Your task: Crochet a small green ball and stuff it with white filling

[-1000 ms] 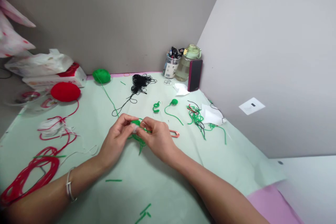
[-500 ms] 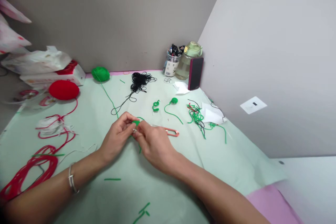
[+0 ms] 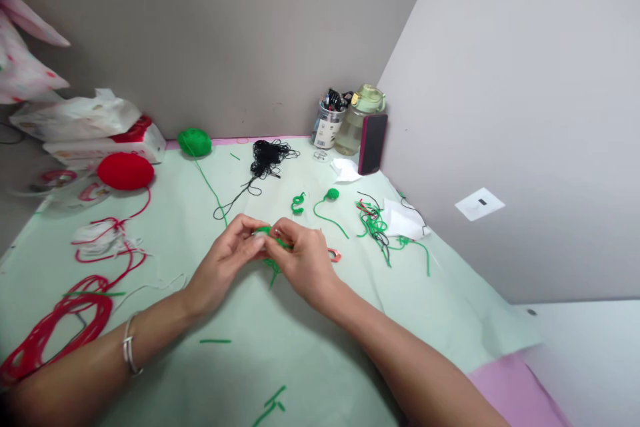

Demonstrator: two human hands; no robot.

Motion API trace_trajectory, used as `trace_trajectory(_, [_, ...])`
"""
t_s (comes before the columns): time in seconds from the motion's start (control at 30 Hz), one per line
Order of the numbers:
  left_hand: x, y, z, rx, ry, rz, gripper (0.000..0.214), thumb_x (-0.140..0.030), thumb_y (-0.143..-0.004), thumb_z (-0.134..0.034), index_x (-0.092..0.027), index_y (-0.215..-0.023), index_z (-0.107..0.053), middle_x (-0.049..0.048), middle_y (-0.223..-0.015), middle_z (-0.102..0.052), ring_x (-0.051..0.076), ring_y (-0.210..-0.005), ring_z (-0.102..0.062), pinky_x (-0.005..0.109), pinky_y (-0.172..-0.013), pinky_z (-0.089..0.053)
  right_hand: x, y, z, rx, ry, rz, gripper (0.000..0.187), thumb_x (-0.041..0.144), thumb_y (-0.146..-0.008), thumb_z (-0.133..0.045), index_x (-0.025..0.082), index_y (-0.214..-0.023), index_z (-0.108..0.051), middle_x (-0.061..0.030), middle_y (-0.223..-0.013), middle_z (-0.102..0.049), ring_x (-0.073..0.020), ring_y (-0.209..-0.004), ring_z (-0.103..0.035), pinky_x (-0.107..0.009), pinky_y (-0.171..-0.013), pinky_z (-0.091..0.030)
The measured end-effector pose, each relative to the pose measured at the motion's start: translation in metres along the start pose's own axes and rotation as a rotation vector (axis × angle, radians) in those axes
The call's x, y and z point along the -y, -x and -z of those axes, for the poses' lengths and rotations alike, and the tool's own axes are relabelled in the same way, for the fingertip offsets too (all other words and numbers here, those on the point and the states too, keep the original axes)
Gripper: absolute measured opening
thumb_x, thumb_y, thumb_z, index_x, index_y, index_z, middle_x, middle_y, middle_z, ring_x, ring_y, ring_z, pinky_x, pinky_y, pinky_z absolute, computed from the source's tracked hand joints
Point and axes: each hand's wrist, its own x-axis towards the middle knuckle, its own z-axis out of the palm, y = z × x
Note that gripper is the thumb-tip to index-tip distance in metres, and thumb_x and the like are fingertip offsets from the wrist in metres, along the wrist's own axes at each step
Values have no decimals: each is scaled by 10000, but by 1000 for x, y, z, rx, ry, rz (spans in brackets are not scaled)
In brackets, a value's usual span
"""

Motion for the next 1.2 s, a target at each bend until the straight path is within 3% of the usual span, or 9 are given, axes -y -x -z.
trace_trajectory(0.23, [-3,-6,3,21,-64,22,148,-328,-950,-679,-201,-950,-603,-12,-889,-679,141,-766,-704,312,-798,-594,8,7,18,158,11,60,207,341,-990,-497,232,-820,-539,49,-622,-507,-125,-553,-383,-269,-565,-286])
trace_trajectory(0.4, [-3,-8,-1,-97,-147,52,125,-222,-848,-701,-210,-827,-578,-59,-732,-617,112,-639,-628,240,-632,-528,9,17,5,202,179,138,179,230,-983,-437,236,-810,-481,73,-570,-409,-122,-509,-343,-281,-602,-275])
trace_trajectory(0.53, [3,-13,4,-128,-137,101,143,-197,-805,-683,-215,-762,-547,-75,-636,-581,104,-530,-568,233,-544,-479,4,11,-2,239,237,124,157,203,-970,-456,231,-827,-516,61,-582,-466,-127,-515,-380,-281,-605,-283])
trace_trajectory(0.7, [10,-15,13,-175,-88,103,146,-248,-848,-651,-224,-774,-528,-81,-619,-561,97,-490,-545,233,-516,-462,-2,-5,9,89,251,183,264,296,-985,-558,227,-732,-525,-3,-767,-555,-144,-648,-478,-278,-635,-351])
trace_trajectory(0.9, [7,-11,9,-171,-76,106,153,-232,-842,-660,-216,-771,-526,-78,-676,-572,85,-497,-552,233,-525,-460,-5,-4,14,-16,51,334,367,355,-1073,-400,225,-740,-484,-95,-1096,-601,-205,-958,-578,-340,-824,-462])
trace_trajectory(1.0, [5,-10,7,-173,-74,112,151,-241,-847,-654,-218,-773,-524,-76,-667,-572,88,-498,-545,234,-524,-457,-5,-5,18,62,-223,235,413,482,-1063,-432,224,-749,-506,-94,-1092,-621,-206,-929,-608,-356,-832,-502])
trace_trajectory(1.07, [3,-8,5,-164,-75,118,154,-245,-844,-656,-217,-767,-526,-71,-674,-577,91,-502,-548,239,-528,-461,-6,-7,21,174,-458,90,447,550,-1048,-434,224,-746,-493,-71,-1021,-635,-166,-742,-601,-324,-678,-503])
trace_trajectory(1.13, [2,-6,3,-148,-77,121,160,-248,-837,-667,-214,-761,-530,-67,-686,-580,95,-507,-555,245,-530,-465,-6,-10,22,258,-578,-27,458,576,-1043,-419,221,-768,-512,-31,-879,-617,-114,-546,-486,-279,-514,-397])
trace_trajectory(1.2, [1,-4,0,-146,-78,112,166,-257,-840,-668,-214,-762,-528,-65,-692,-576,100,-523,-565,250,-539,-472,-7,-12,21,232,-524,-56,395,546,-1041,-443,214,-876,-578,-3,-832,-604,-83,-481,-370,-261,-473,-305])
